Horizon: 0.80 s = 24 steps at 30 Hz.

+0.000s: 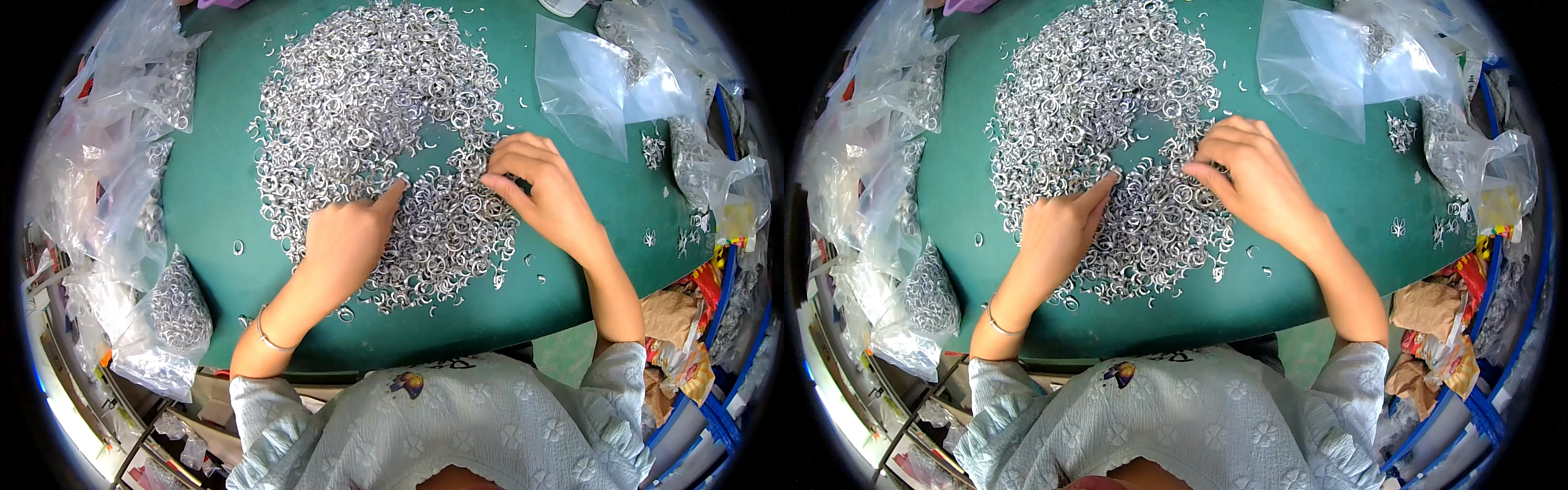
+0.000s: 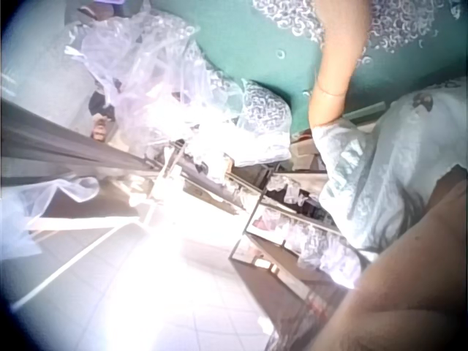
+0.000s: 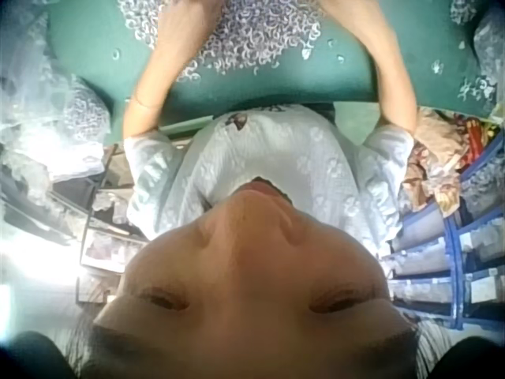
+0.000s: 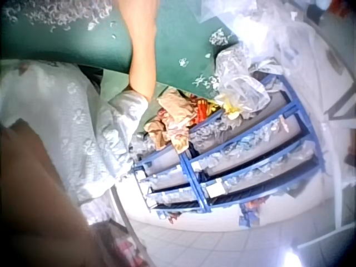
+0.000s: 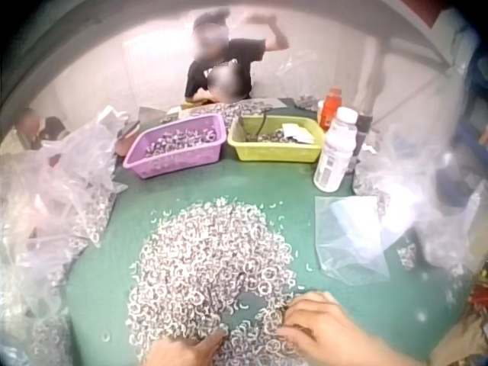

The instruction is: The person sorts small crescent-shaped metal parts on a green workbench by hand, picking them up from a pile and moving them into a plastic bag or smaller groups.

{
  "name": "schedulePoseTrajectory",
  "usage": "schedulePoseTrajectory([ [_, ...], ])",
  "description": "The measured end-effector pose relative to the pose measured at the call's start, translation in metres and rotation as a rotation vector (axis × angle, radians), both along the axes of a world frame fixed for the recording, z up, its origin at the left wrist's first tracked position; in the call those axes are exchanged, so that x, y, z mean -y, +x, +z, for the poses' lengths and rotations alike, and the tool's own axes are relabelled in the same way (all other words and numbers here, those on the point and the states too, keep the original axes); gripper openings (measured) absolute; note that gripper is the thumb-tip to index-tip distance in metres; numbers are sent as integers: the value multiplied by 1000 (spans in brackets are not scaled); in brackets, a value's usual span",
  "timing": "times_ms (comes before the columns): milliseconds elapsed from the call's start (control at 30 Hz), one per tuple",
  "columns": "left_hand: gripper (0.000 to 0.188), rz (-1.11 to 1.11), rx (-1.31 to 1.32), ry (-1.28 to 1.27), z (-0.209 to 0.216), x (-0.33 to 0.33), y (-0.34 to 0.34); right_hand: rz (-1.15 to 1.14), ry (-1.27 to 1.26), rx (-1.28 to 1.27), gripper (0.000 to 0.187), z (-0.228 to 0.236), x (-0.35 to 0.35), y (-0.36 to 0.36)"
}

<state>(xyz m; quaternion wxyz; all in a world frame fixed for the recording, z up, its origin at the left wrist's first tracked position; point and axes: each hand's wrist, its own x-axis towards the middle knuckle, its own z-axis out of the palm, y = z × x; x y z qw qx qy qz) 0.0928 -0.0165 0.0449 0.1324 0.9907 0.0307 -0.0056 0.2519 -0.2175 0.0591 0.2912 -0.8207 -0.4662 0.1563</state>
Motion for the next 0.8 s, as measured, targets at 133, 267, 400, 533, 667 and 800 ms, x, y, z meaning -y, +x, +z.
schedulePoseTrajectory([
  [133,24,118,31,-36,3,0,-14,8,191,190,27,-5,-7,-11],
  [267,28,147,35,-88,4,-1,-19,180,0,160,35,-11,3,-35],
  [400,31,51,16,-194,10,7,-15,193,-4,-226,28,0,10,-1],
  [533,41,-113,38,-99,-1,17,-18,14,93,111,41,-15,-8,5],
  [667,37,-48,26,-36,2,14,-22,251,-153,213,62,-15,1,-38],
  [800,33,99,3,-63,3,8,-30,180,-232,262,60,-11,19,-44],
])
